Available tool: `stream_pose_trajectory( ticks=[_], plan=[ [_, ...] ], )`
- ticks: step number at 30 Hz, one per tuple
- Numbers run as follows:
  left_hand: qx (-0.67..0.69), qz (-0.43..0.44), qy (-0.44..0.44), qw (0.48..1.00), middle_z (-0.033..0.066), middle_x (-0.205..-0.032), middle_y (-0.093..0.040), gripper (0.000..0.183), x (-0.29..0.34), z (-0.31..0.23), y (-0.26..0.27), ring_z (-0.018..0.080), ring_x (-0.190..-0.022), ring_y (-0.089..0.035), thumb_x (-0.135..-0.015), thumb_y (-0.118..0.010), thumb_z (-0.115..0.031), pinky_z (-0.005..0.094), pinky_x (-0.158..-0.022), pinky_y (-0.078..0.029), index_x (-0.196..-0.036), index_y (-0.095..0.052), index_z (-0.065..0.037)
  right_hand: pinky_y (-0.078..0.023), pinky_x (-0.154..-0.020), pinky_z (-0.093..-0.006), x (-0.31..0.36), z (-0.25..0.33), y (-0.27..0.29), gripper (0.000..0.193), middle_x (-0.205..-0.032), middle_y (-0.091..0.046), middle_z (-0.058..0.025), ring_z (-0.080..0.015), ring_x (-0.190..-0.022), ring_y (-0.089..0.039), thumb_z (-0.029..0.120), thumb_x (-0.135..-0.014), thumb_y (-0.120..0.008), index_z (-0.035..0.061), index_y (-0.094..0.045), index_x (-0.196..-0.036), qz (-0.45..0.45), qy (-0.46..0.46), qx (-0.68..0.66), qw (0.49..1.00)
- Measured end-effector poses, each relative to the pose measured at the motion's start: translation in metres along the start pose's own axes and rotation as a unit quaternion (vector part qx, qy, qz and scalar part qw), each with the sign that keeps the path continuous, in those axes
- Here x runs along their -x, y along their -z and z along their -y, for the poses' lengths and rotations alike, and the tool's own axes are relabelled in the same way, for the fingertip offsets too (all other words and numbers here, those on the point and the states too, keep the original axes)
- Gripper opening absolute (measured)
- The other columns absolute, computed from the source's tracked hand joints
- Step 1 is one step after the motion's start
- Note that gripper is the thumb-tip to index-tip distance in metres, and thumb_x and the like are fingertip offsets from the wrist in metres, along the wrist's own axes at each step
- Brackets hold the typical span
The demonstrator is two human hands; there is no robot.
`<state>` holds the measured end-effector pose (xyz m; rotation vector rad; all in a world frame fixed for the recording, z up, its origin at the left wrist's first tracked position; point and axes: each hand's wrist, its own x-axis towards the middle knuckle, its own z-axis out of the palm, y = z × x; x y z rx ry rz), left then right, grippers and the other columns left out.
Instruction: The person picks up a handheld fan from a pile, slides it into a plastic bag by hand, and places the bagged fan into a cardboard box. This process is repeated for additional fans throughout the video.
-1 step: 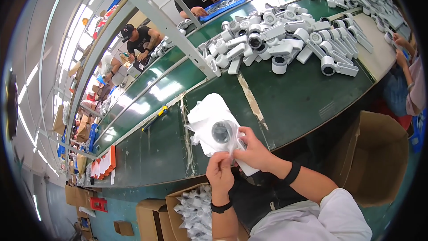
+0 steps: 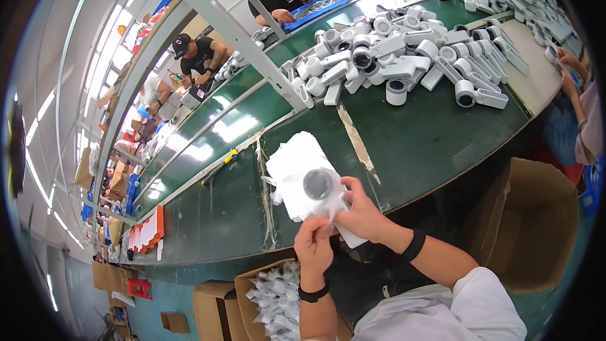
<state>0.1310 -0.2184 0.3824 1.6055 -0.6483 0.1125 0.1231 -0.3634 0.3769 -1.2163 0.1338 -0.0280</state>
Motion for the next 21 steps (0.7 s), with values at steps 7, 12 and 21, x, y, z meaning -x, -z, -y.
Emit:
stream_pose_trajectory(
  ticks=[7, 12, 21],
  plan=[
    [0.054, 0.127, 0.024, 0.99, 0.0104, -0.098, -0.065, 0.014, 0.025, 0.005, 0.024, 0.0172, -0.082, -0.063, -0.09, -0.06, 0.001, 0.0282, -0.074, -0.051, -0.103, -0.061, 0.004, -0.051, -0.073, -0.0269, -0.004, -0.008, -0.003, 0.057, -0.109, -0.061, -0.0094, -0.0123, -0.086, -0.061, 0.016, -0.095, -0.058, 0.0106, -0.029, -0.144, -0.009, 0.041, -0.022, 0.999],
    [0.285, -0.046, 0.142, 0.947, 0.011, -0.135, -0.047, 0.039, 0.024, 0.03, 0.005, 0.02, -0.121, -0.048, -0.099, -0.05, -0.016, 0.0346, -0.091, -0.05, -0.135, -0.039, -0.004, -0.051, -0.078, -0.0266, 0.012, -0.004, -0.023, 0.054, -0.116, -0.061, -0.01, -0.0137, -0.095, -0.061, 0.016, -0.094, -0.061, 0.0045, -0.036, -0.14, 0.004, 0.171, -0.025, 0.985],
    [0.471, -0.029, 0.269, 0.839, 0.0083, -0.116, -0.059, 0.04, 0.046, 0.024, 0.018, 0.0195, -0.092, -0.063, -0.099, -0.052, -0.024, 0.0347, -0.067, -0.055, -0.133, -0.04, -0.008, -0.048, -0.067, -0.0329, 0.012, 0.015, -0.038, 0.031, -0.09, -0.064, -0.0137, -0.0265, -0.078, -0.061, 0.0, -0.077, -0.068, 0.0014, -0.063, -0.107, -0.092, 0.438, 0.397, 0.801]
  ],
)
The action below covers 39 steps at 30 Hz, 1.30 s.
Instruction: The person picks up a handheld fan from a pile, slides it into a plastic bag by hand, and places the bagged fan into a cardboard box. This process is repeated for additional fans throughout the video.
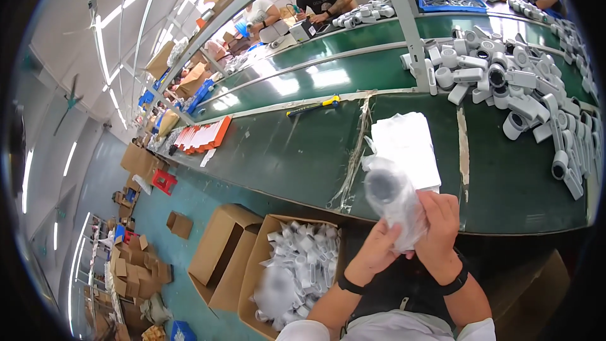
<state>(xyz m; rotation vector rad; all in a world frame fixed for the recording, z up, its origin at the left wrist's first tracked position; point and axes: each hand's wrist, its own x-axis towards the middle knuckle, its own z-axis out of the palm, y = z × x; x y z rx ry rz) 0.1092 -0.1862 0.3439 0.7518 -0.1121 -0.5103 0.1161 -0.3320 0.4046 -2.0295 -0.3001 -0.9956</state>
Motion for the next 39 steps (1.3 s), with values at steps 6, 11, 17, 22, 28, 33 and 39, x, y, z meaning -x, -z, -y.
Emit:
stream_pose_trajectory(
  ticks=[6, 11, 17, 22, 28, 33, 39],
  plan=[
    [0.045, 0.013, -0.107, 0.993, 0.0168, -0.107, -0.064, 0.042, 0.03, -0.031, 0.017, 0.0243, -0.087, -0.065, -0.094, -0.061, -0.025, 0.0359, -0.061, -0.054, -0.126, -0.048, 0.001, -0.048, -0.06, -0.0349, 0.023, -0.011, -0.001, 0.017, -0.078, -0.064, -0.0116, -0.0288, -0.067, -0.06, -0.002, -0.075, -0.07, 0.002, -0.067, -0.091, 0.051, 0.002, -0.066, 0.996],
    [-0.063, -0.18, -0.213, 0.958, 0.014, -0.103, -0.065, 0.045, 0.098, -0.059, 0.089, 0.0261, -0.083, -0.066, -0.088, -0.069, -0.019, 0.0372, -0.058, -0.057, -0.124, -0.049, 0.0, -0.043, -0.053, -0.027, 0.047, -0.028, 0.002, 0.005, -0.068, -0.06, -0.0093, -0.0161, -0.057, -0.056, 0.002, -0.079, -0.069, 0.0002, -0.067, -0.083, 0.155, -0.071, -0.109, 0.979],
    [-0.108, -0.5, -0.212, 0.833, 0.015, -0.11, -0.062, 0.033, 0.227, -0.041, 0.214, 0.025, -0.093, -0.065, -0.087, -0.067, -0.007, 0.0373, -0.061, -0.059, -0.115, -0.053, 0.002, -0.04, -0.055, -0.0203, 0.07, -0.087, 0.009, 0.013, -0.073, -0.06, 0.0009, -0.0042, -0.062, -0.049, 0.01, -0.092, -0.061, -0.0019, -0.065, -0.095, 0.175, -0.276, -0.125, 0.937],
    [-0.074, -0.742, -0.087, 0.66, 0.026, -0.135, -0.042, 0.064, 0.338, 0.045, 0.274, 0.0273, -0.105, -0.06, -0.087, -0.067, -0.006, 0.0384, -0.064, -0.061, -0.137, -0.032, 0.01, -0.04, -0.056, -0.0196, 0.073, -0.087, -0.001, 0.013, -0.073, -0.059, 0.0008, -0.0042, -0.063, -0.05, 0.01, -0.092, -0.061, -0.0017, -0.065, -0.097, 0.18, -0.267, -0.115, 0.94],
    [-0.019, -0.793, -0.042, 0.607, 0.0256, -0.136, -0.039, 0.07, 0.351, 0.087, 0.275, 0.0286, -0.109, -0.058, -0.087, -0.066, -0.003, 0.0382, -0.065, -0.063, -0.141, -0.023, 0.013, -0.04, -0.057, -0.0191, 0.074, -0.087, 0.004, 0.012, -0.075, -0.059, 0.0009, -0.0041, -0.065, -0.05, 0.01, -0.093, -0.061, -0.0013, -0.064, -0.097, 0.169, -0.285, -0.101, 0.938],
    [-0.021, -0.749, -0.066, 0.659, 0.0238, -0.138, -0.038, 0.072, 0.32, 0.07, 0.28, 0.0284, -0.111, -0.057, -0.087, -0.067, -0.003, 0.0381, -0.067, -0.063, -0.141, -0.022, 0.012, -0.041, -0.058, -0.0205, 0.074, -0.086, 0.001, 0.011, -0.072, -0.059, -0.0004, -0.0053, -0.064, -0.05, 0.008, -0.09, -0.063, -0.003, -0.065, -0.093, 0.158, -0.285, -0.099, 0.94],
    [-0.024, -0.733, -0.043, 0.678, 0.024, -0.139, -0.037, 0.076, 0.288, 0.061, 0.303, 0.0295, -0.111, -0.055, -0.086, -0.069, -0.006, 0.0391, -0.07, -0.063, -0.142, -0.021, 0.012, -0.04, -0.056, -0.0198, 0.072, -0.084, 0.003, 0.012, -0.071, -0.058, 0.0011, -0.0044, -0.063, -0.05, 0.009, -0.092, -0.061, -0.0014, -0.065, -0.095, 0.166, -0.271, -0.097, 0.943]
  ],
)
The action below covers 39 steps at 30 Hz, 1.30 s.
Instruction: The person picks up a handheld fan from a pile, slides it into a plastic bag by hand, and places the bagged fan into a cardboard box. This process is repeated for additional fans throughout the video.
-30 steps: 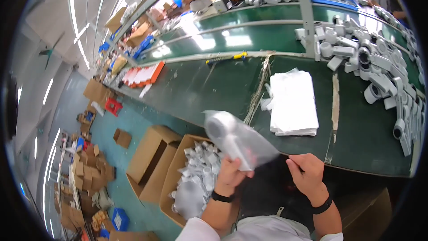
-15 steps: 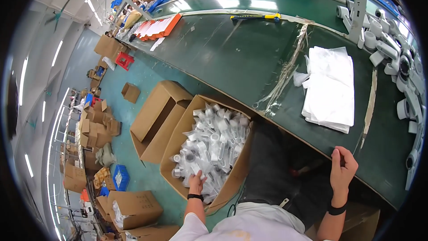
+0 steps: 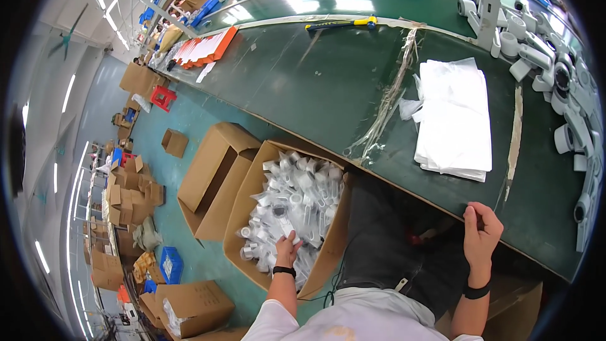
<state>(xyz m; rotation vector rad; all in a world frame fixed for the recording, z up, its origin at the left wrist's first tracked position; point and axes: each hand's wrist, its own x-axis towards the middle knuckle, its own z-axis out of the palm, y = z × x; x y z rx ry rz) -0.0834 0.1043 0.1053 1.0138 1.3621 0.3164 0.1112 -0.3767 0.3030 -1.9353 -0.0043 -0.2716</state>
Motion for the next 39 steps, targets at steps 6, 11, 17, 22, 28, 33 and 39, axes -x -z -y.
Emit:
stream_pose_trajectory(
  ticks=[6, 11, 17, 22, 28, 33, 39],
  plan=[
    [0.004, 0.043, 0.01, 0.999, 0.0235, -0.138, -0.039, 0.079, -0.026, -0.019, -0.056, 0.0314, -0.105, -0.058, -0.084, -0.071, -0.005, 0.0403, -0.07, -0.062, -0.143, -0.02, 0.011, -0.041, -0.057, -0.0208, -0.001, 0.003, -0.001, 0.011, -0.071, -0.058, 0.001, -0.005, -0.064, -0.051, 0.009, -0.091, -0.062, -0.0019, -0.065, -0.093, -0.004, -0.011, 0.014, 1.0],
    [-0.051, 0.076, -0.006, 0.996, 0.0235, -0.132, -0.043, 0.081, -0.059, -0.04, -0.071, 0.0347, -0.105, -0.056, -0.083, -0.072, -0.012, 0.044, -0.069, -0.062, -0.144, -0.022, 0.005, -0.04, -0.056, -0.0199, -0.001, 0.004, 0.0, 0.01, -0.07, -0.058, 0.0016, -0.0041, -0.062, -0.048, 0.007, -0.089, -0.064, -0.0022, -0.065, -0.091, -0.024, -0.008, 0.012, 1.0],
    [-0.126, -0.01, -0.203, 0.971, 0.0112, -0.115, -0.057, 0.044, -0.054, -0.067, -0.068, 0.0207, -0.093, -0.059, -0.085, -0.065, -0.018, 0.0332, -0.059, -0.055, -0.124, -0.053, -0.001, -0.042, -0.053, -0.02, -0.006, 0.021, -0.008, 0.006, -0.068, -0.061, -0.0021, -0.0044, -0.059, -0.053, 0.004, -0.085, -0.066, -0.0015, -0.067, -0.087, -0.023, 0.0, -0.014, 1.0],
    [-0.091, 0.094, -0.382, 0.915, 0.0044, -0.099, -0.062, 0.025, 0.075, -0.139, -0.151, 0.0131, -0.084, -0.059, -0.092, -0.059, -0.014, 0.0278, -0.064, -0.052, -0.113, -0.057, -0.001, -0.048, -0.054, -0.0232, -0.005, 0.019, 0.002, 0.009, -0.071, -0.067, -0.0087, -0.0095, -0.06, -0.062, 0.007, -0.083, -0.069, -0.0008, -0.068, -0.087, -0.041, 0.013, 0.003, 0.999],
    [-0.065, 0.356, -0.531, 0.766, 0.0081, -0.099, -0.064, 0.015, 0.21, -0.169, -0.243, 0.014, -0.086, -0.061, -0.093, -0.056, -0.002, 0.0258, -0.07, -0.051, -0.106, -0.06, 0.002, -0.049, -0.059, -0.0221, -0.006, 0.022, 0.003, 0.011, -0.073, -0.066, -0.0031, -0.0057, -0.066, -0.06, 0.008, -0.086, -0.068, -0.0004, -0.069, -0.092, 0.001, -0.025, -0.06, 0.998],
    [-0.05, 0.447, -0.471, 0.759, 0.0072, -0.091, -0.065, 0.015, 0.23, -0.15, -0.316, 0.0124, -0.074, -0.06, -0.093, -0.058, -0.005, 0.0247, -0.067, -0.05, -0.104, -0.061, 0.003, -0.05, -0.065, -0.0231, -0.01, 0.026, 0.047, 0.018, -0.079, -0.067, -0.0017, -0.006, -0.071, -0.06, 0.015, -0.087, -0.068, 0.0019, -0.068, -0.098, -0.037, -0.07, -0.15, 0.985],
    [-0.133, 0.379, -0.479, 0.78, 0.0059, -0.085, -0.063, 0.016, 0.211, -0.129, -0.332, 0.0114, -0.073, -0.059, -0.091, -0.06, -0.008, 0.0234, -0.065, -0.048, -0.102, -0.062, 0.004, -0.048, -0.067, -0.0241, -0.046, 0.011, 0.157, 0.025, -0.085, -0.061, 0.0, -0.0064, -0.074, -0.055, 0.01, -0.085, -0.067, 0.002, -0.061, -0.108, -0.235, -0.057, 0.014, 0.97]
  ],
)
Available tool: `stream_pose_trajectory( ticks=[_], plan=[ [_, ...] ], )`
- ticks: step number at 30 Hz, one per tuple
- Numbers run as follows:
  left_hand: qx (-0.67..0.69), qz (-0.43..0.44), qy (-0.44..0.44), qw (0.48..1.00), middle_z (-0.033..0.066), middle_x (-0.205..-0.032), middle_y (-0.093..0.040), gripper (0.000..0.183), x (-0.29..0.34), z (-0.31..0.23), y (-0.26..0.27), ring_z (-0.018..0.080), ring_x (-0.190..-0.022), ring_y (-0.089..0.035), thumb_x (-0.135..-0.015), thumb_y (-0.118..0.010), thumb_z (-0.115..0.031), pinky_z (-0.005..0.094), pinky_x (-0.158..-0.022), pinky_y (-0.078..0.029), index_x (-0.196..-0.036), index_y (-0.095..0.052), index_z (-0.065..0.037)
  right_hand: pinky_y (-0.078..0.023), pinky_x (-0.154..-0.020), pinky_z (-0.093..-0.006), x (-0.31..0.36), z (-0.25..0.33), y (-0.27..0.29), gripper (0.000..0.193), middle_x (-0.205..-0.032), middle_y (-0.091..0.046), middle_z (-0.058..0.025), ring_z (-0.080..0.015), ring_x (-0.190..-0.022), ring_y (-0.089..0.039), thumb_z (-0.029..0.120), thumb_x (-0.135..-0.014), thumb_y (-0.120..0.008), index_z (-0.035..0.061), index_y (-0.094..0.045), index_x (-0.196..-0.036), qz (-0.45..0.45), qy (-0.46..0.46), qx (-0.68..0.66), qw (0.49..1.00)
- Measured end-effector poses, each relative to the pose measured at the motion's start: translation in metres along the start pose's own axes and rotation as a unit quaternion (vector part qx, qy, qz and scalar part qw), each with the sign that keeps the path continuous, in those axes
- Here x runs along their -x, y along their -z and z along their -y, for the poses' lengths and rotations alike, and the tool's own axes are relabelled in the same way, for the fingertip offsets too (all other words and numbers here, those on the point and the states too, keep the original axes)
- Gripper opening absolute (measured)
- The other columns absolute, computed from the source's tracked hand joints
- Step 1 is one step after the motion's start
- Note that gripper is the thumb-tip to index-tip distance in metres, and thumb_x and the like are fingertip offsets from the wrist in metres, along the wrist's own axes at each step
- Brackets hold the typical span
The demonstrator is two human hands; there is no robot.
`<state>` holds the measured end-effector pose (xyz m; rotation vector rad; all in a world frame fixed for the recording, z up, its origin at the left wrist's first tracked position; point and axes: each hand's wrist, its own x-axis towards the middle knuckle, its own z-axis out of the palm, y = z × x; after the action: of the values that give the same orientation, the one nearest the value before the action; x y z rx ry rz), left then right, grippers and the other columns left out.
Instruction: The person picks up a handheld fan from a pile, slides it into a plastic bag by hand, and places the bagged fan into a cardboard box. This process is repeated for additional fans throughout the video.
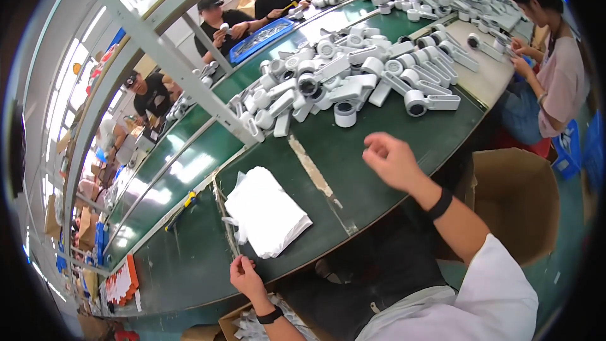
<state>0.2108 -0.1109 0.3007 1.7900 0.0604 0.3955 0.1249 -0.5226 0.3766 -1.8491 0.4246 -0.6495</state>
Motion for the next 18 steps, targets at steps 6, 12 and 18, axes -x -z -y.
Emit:
stream_pose_trajectory(
  ticks=[6, 12, 18],
  plan=[
    [-0.076, -0.013, -0.04, 0.996, 0.0064, -0.081, -0.063, 0.015, 0.001, -0.006, -0.006, 0.0115, -0.069, -0.059, -0.091, -0.06, -0.009, 0.0239, -0.062, -0.048, -0.098, -0.062, 0.004, -0.047, -0.086, -0.0373, -0.085, -0.016, 0.019, 0.045, -0.113, -0.058, -0.0105, -0.0248, -0.1, -0.055, 0.018, -0.08, -0.068, 0.0047, -0.054, -0.12, -0.123, 0.105, 0.258, 0.952],
    [-0.023, -0.024, -0.028, 0.999, 0.0067, -0.081, -0.063, 0.014, 0.0, -0.003, -0.005, 0.0116, -0.068, -0.06, -0.092, -0.059, -0.008, 0.0232, -0.06, -0.049, -0.097, -0.062, 0.005, -0.04, -0.099, -0.0465, -0.147, -0.011, -0.016, 0.055, -0.131, -0.05, -0.0107, -0.0306, -0.123, -0.044, 0.016, -0.079, -0.066, 0.0088, -0.049, -0.13, -0.056, 0.154, 0.433, 0.886],
    [-0.017, -0.035, -0.014, 0.999, 0.007, -0.081, -0.064, 0.012, 0.003, -0.008, -0.004, 0.0118, -0.067, -0.06, -0.092, -0.059, -0.007, 0.0235, -0.06, -0.05, -0.095, -0.062, 0.004, -0.04, -0.093, -0.047, -0.164, -0.008, -0.026, 0.043, -0.119, -0.058, -0.0085, -0.0262, -0.118, -0.05, 0.013, -0.081, -0.064, 0.0109, -0.058, -0.123, 0.063, 0.133, 0.642, 0.752]
  ],
)
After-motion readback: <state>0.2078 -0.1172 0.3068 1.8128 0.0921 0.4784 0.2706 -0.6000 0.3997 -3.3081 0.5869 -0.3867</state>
